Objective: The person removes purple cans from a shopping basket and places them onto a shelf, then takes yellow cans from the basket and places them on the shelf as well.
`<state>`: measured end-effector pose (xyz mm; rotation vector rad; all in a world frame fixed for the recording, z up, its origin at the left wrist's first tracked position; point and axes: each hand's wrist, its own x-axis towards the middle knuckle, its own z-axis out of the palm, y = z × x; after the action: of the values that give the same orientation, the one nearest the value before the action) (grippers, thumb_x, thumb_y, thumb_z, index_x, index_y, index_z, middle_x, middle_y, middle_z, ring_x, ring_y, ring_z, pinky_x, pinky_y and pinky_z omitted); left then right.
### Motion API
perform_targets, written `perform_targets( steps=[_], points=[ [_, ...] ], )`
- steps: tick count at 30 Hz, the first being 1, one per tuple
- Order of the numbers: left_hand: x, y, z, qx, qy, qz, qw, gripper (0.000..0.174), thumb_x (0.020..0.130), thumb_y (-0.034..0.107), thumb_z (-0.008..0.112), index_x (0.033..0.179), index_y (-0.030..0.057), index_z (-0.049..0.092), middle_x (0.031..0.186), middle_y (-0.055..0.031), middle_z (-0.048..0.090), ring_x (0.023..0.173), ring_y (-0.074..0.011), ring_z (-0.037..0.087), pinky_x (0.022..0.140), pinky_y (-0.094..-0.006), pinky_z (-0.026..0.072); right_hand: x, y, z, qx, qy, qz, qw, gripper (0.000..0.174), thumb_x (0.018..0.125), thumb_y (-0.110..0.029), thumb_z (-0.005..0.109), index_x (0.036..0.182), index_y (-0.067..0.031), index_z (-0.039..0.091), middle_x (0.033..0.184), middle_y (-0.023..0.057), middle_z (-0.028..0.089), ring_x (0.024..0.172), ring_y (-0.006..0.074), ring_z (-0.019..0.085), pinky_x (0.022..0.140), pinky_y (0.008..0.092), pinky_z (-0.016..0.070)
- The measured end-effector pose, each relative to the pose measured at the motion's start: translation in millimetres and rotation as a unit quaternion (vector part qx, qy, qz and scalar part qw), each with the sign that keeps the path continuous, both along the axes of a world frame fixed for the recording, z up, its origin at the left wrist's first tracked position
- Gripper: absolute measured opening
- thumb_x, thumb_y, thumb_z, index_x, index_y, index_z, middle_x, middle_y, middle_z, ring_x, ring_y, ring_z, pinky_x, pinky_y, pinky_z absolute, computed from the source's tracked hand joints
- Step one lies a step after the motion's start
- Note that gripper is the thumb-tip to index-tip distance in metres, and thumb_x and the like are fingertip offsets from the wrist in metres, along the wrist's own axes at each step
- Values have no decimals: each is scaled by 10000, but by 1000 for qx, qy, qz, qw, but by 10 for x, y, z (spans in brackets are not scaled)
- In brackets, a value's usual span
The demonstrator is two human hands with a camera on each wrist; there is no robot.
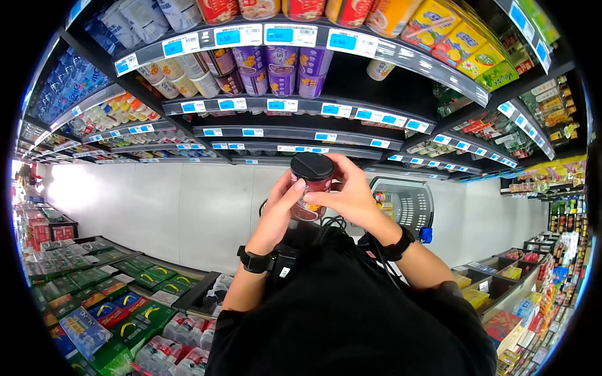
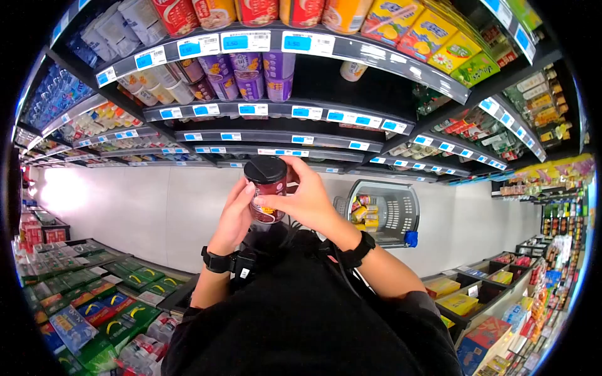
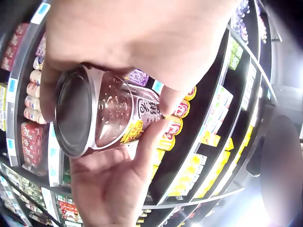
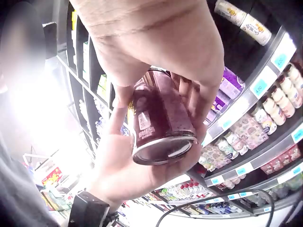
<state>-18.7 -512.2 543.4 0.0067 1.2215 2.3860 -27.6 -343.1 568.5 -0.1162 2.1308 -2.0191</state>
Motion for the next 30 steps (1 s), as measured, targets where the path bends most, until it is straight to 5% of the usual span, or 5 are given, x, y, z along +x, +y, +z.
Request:
perform_targets(
  steps=[9, 18, 23, 28, 30],
  points=[
    [-551, -480, -65, -7, -33, 14, 999, 394, 960, 304, 523, 1259, 52, 470, 1158, -41, 553, 1057, -116, 530, 893, -286, 432, -645, -556, -187, -44, -31, 9, 998, 644, 699, -210, 830, 1210, 19, 512, 1009, 67, 636, 883, 117, 603, 784, 275, 500],
    [-917, -839, -278, 32, -66, 28, 997, 419, 906, 243, 611, 1234, 29, 462, 1121, -77, 576, 1017, -158, 574, 879, -308, 460, -938, -797, -202, 99, 58, 41, 993, 568, 751, -239, 785, 1203, -23, 516, 1073, 63, 576, 952, 146, 555, 850, 305, 447],
    [-1150, -908, -185, 20, -20, 2, 1000, 499, 809, 108, 691, 1234, 4, 451, 1089, -131, 597, 984, -257, 624, 838, -372, 515, -1105, -287, -43, 131, 20, 84, 988, 483, 784, -187, 750, 1189, -46, 528, 1044, 50, 577, 937, 124, 560, 834, 296, 456],
    [-1195, -848, -274, 9, -35, 41, 999, 474, 772, 80, 711, 1189, -4, 502, 1065, -140, 610, 971, -276, 633, 838, -395, 515, -1390, 420, -283, 135, 5, -64, 989, 393, 797, -164, 739, 1123, -60, 547, 937, 29, 576, 804, 97, 566, 658, 223, 483],
    [-1159, -732, -313, -38, -9, 52, 998, 494, 738, 91, 749, 1172, 12, 525, 1051, -106, 616, 937, -211, 623, 830, -344, 499, -1443, 535, -167, 191, 5, -39, 981, 461, 769, -127, 751, 1170, -70, 533, 992, 27, 573, 893, 112, 561, 781, 264, 479]
  ],
)
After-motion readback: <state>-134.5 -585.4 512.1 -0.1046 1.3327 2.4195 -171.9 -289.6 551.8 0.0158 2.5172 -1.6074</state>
